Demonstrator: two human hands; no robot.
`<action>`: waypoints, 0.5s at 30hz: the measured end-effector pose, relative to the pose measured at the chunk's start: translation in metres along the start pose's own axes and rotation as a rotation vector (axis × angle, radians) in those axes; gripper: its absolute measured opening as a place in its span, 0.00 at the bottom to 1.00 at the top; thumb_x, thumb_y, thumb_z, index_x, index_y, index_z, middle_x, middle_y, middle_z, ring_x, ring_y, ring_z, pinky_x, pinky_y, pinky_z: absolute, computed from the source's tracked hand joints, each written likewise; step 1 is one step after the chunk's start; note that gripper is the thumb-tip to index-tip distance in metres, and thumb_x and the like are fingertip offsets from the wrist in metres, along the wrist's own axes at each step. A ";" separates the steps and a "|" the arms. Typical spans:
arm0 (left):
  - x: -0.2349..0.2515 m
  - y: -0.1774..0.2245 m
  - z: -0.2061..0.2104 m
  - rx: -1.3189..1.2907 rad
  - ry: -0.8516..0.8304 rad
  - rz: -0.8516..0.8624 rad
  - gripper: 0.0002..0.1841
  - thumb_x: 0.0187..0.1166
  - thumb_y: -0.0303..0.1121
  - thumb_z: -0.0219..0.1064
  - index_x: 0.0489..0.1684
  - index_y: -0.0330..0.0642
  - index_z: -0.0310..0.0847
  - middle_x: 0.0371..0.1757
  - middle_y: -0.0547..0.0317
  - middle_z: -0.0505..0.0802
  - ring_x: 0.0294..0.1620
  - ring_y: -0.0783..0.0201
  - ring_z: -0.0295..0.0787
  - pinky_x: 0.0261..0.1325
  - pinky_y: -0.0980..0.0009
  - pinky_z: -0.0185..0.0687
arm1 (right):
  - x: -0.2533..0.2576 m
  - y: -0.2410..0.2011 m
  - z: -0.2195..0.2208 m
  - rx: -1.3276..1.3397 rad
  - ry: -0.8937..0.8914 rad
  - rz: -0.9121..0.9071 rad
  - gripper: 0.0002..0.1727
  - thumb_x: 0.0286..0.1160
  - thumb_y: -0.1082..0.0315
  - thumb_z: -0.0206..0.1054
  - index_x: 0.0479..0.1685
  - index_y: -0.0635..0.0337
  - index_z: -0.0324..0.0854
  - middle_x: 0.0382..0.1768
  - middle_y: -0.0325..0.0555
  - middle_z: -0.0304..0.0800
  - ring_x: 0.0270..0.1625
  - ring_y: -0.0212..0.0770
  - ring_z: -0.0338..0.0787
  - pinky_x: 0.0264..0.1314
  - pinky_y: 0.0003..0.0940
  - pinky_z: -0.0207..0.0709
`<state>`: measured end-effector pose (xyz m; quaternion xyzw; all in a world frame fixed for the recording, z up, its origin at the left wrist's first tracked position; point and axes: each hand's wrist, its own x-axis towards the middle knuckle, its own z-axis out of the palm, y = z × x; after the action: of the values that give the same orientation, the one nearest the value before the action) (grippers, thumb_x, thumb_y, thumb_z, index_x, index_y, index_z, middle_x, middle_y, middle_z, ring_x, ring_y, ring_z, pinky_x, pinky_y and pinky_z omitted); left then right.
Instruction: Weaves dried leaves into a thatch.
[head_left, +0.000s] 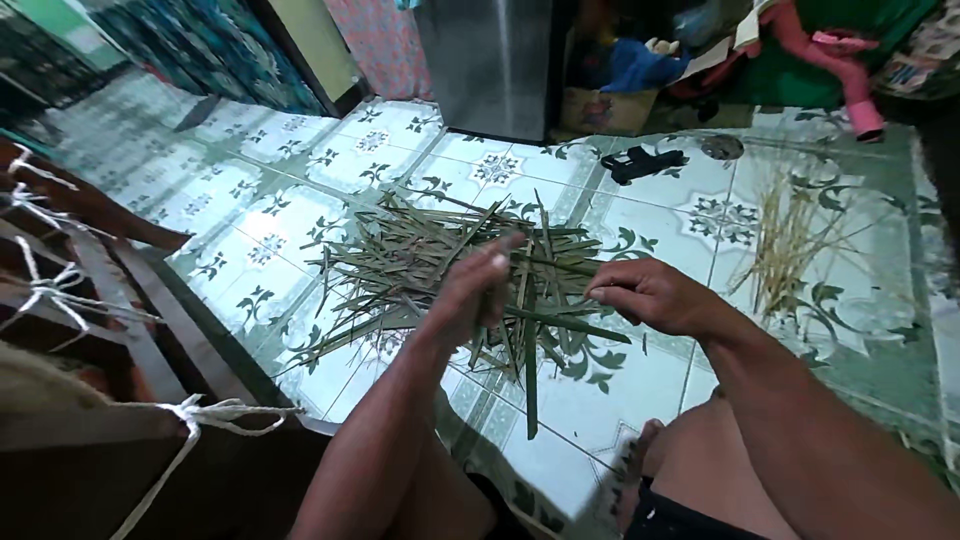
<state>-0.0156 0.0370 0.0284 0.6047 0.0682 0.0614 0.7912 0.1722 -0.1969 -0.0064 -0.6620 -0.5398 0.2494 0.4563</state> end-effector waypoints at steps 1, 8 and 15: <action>0.001 -0.003 0.008 0.036 -0.036 -0.038 0.24 0.87 0.39 0.54 0.81 0.47 0.73 0.16 0.70 0.78 0.12 0.76 0.72 0.16 0.80 0.71 | 0.001 0.000 0.002 -0.007 -0.009 -0.001 0.14 0.84 0.62 0.60 0.42 0.58 0.89 0.33 0.32 0.84 0.24 0.18 0.74 0.26 0.15 0.70; -0.019 0.037 -0.047 -0.073 0.083 0.228 0.22 0.86 0.51 0.57 0.72 0.52 0.81 0.13 0.73 0.76 0.08 0.79 0.68 0.14 0.82 0.69 | -0.014 0.012 -0.016 -0.021 -0.012 -0.012 0.14 0.83 0.61 0.60 0.43 0.57 0.90 0.33 0.32 0.84 0.24 0.19 0.74 0.26 0.16 0.71; -0.055 0.060 -0.101 -0.057 0.378 0.444 0.25 0.94 0.47 0.36 0.68 0.57 0.81 0.13 0.79 0.74 0.09 0.81 0.65 0.16 0.84 0.67 | -0.040 0.021 -0.048 -0.054 0.013 0.067 0.13 0.82 0.62 0.60 0.42 0.55 0.90 0.32 0.30 0.84 0.21 0.18 0.73 0.22 0.15 0.69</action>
<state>-0.0893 0.1384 0.0617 0.5602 0.0789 0.3466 0.7482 0.2105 -0.2512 -0.0092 -0.6935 -0.5209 0.2453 0.4332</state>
